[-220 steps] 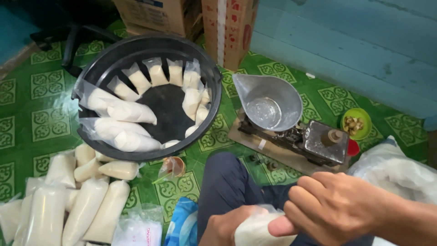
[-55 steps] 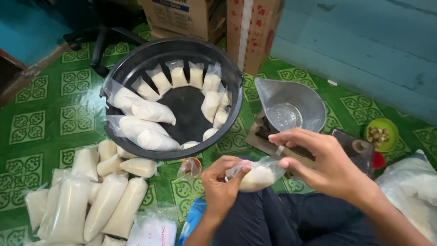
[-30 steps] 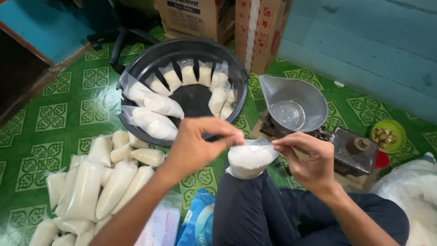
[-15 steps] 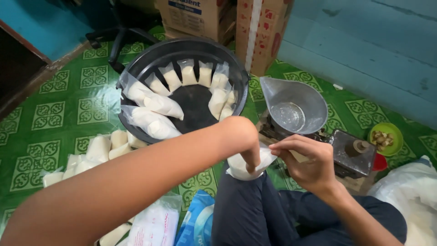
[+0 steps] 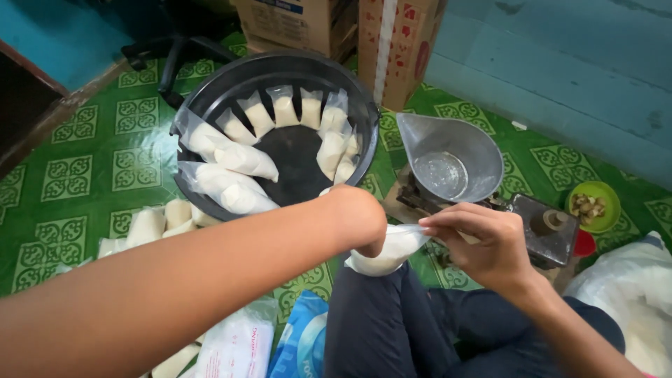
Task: Manually scooping white powder from a large sack into small plastic bags, weighing them on a scale, and sealing the bags.
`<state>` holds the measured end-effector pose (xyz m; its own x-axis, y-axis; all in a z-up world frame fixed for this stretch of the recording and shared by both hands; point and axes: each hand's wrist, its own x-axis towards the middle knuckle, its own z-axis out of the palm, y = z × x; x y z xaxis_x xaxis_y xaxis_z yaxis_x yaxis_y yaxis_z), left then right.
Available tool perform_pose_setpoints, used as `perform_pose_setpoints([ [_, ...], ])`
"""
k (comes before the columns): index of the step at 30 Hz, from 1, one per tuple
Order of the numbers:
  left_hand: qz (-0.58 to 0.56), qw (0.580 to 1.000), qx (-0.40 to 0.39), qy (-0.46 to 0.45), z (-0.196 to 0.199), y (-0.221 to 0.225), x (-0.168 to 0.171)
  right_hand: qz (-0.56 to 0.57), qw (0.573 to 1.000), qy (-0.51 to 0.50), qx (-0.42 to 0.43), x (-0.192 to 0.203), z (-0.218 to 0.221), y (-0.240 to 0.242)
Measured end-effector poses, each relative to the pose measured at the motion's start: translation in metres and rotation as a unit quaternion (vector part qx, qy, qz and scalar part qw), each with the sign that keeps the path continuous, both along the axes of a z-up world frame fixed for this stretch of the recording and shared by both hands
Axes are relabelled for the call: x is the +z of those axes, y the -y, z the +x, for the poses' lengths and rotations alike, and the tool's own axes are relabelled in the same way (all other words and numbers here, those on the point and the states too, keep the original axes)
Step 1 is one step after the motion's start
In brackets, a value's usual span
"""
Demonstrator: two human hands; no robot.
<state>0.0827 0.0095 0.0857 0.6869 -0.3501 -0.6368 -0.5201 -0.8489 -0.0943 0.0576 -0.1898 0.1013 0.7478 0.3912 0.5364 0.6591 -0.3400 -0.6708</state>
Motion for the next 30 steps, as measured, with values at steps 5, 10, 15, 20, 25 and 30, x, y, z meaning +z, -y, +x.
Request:
perform_pose_setpoints([
  [5, 0.003, 0.999, -0.044, 0.003, -0.002, 0.006, -0.001, -0.042, 0.999, 0.003, 0.026, 0.012, -0.001, 0.002],
  [10, 0.034, 0.998, -0.024, -0.044, 0.003, 0.019, 0.023, -0.166, 0.98, -0.073, 0.079, 0.062, 0.009, -0.002],
  [15, 0.071, 0.996, -0.011, -0.052, 0.006, 0.031, 0.023, -0.412, 0.902, -0.092, 0.091, 0.076, 0.02, -0.02],
  [20, 0.085, 0.992, -0.02, -0.094, 0.012, 0.032, 0.003, -0.657, 0.737, -0.107, 0.118, 0.033, 0.037, -0.05],
  [25, 0.068, 0.992, 0.043, -0.098, 0.008, 0.017, -0.006, -0.636, 0.728, -0.213, 0.144, 0.013, 0.042, -0.067],
  [30, 0.057, 0.997, -0.008, -0.05, -0.015, 0.014, 0.046, -0.622, 0.747, -0.214, 0.094, -0.007, 0.038, -0.064],
])
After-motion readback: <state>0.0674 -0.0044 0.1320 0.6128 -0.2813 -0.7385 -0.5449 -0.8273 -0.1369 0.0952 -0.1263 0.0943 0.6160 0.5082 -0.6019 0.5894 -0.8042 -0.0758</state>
